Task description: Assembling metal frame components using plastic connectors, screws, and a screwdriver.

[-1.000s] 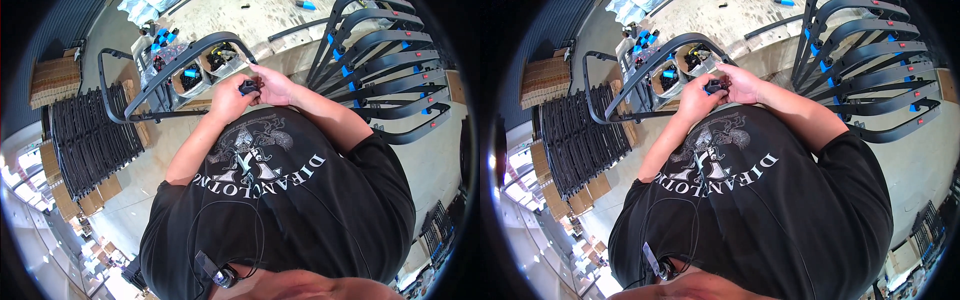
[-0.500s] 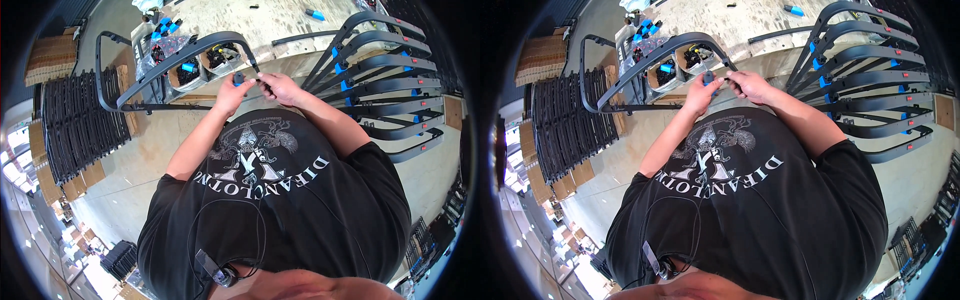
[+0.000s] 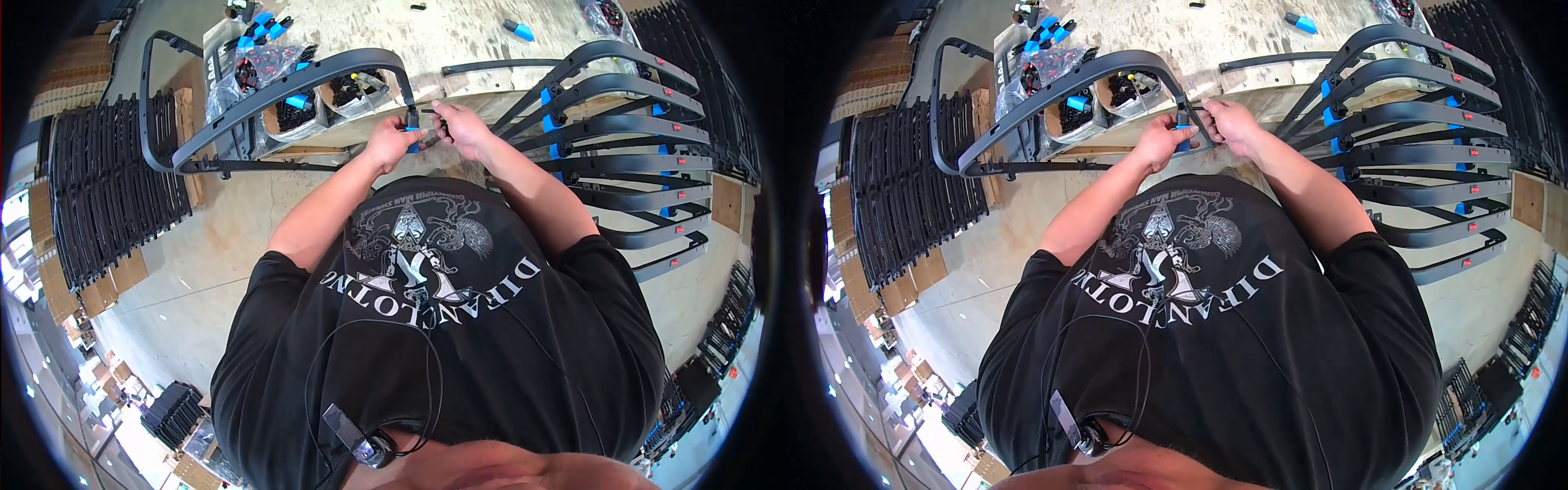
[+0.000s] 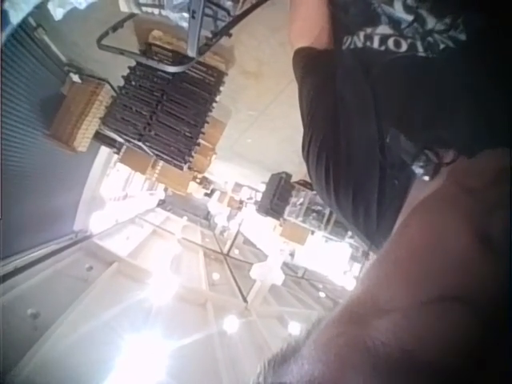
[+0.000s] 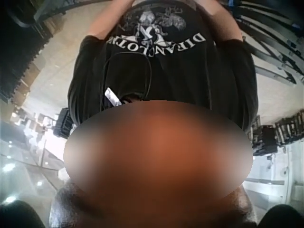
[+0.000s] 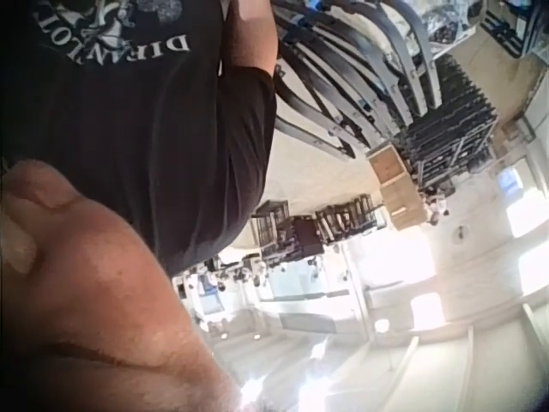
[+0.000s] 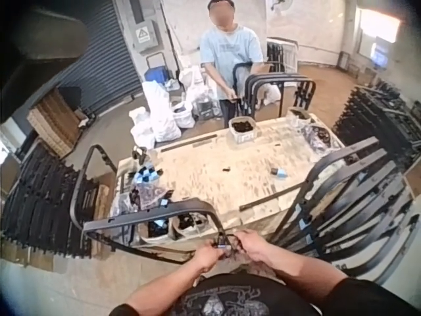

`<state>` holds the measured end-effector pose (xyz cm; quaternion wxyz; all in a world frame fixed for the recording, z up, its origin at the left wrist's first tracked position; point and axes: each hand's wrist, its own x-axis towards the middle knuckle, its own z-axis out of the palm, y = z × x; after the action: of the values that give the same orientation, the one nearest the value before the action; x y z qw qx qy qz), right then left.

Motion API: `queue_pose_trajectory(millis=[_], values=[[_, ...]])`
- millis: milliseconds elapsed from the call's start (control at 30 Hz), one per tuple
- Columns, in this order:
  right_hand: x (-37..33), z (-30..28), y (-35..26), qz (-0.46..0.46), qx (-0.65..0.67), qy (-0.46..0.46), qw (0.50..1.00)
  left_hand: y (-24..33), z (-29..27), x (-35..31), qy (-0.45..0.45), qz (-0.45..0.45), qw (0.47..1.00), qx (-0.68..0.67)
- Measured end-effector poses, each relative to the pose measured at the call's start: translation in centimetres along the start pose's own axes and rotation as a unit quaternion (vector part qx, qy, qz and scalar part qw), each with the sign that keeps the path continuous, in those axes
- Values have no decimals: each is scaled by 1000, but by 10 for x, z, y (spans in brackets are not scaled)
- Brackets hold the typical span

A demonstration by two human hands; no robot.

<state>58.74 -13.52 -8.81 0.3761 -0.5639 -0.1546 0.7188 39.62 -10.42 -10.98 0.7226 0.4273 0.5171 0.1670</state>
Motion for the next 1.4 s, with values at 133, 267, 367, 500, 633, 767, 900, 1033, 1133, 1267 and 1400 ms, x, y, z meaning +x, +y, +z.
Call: queue_pose_trajectory(millis=[133,267,367,500,633,767,900,1033,1133,1267,1400], values=[[10,4,-5,-9,-14,13,1000,-1,3,5,-64,8,982,-180],[19,4,-12,-26,-30,12,999,0,1,11,-82,4,972,-222],[22,3,-12,-39,-65,10,997,-6,-2,16,-80,16,971,-223],[19,7,-14,-69,-95,-4,993,-3,-1,15,-93,19,963,-251],[28,2,-15,-26,-26,-63,997,-4,-7,18,-81,1,970,-229],[37,5,-10,13,-24,-73,997,-1,-7,11,-90,-1,966,-242],[33,13,-15,47,-82,-76,993,-1,-8,11,-76,-21,968,-240],[34,9,-9,19,-51,-89,995,1,-9,7,-10,-48,985,-164],[19,-2,-15,73,111,-140,981,11,-13,-9,73,-20,994,76],[3,-7,-23,106,165,-271,942,37,-9,-45,55,169,961,214],[-8,8,-26,98,176,-283,938,64,1,-55,12,307,869,388]])
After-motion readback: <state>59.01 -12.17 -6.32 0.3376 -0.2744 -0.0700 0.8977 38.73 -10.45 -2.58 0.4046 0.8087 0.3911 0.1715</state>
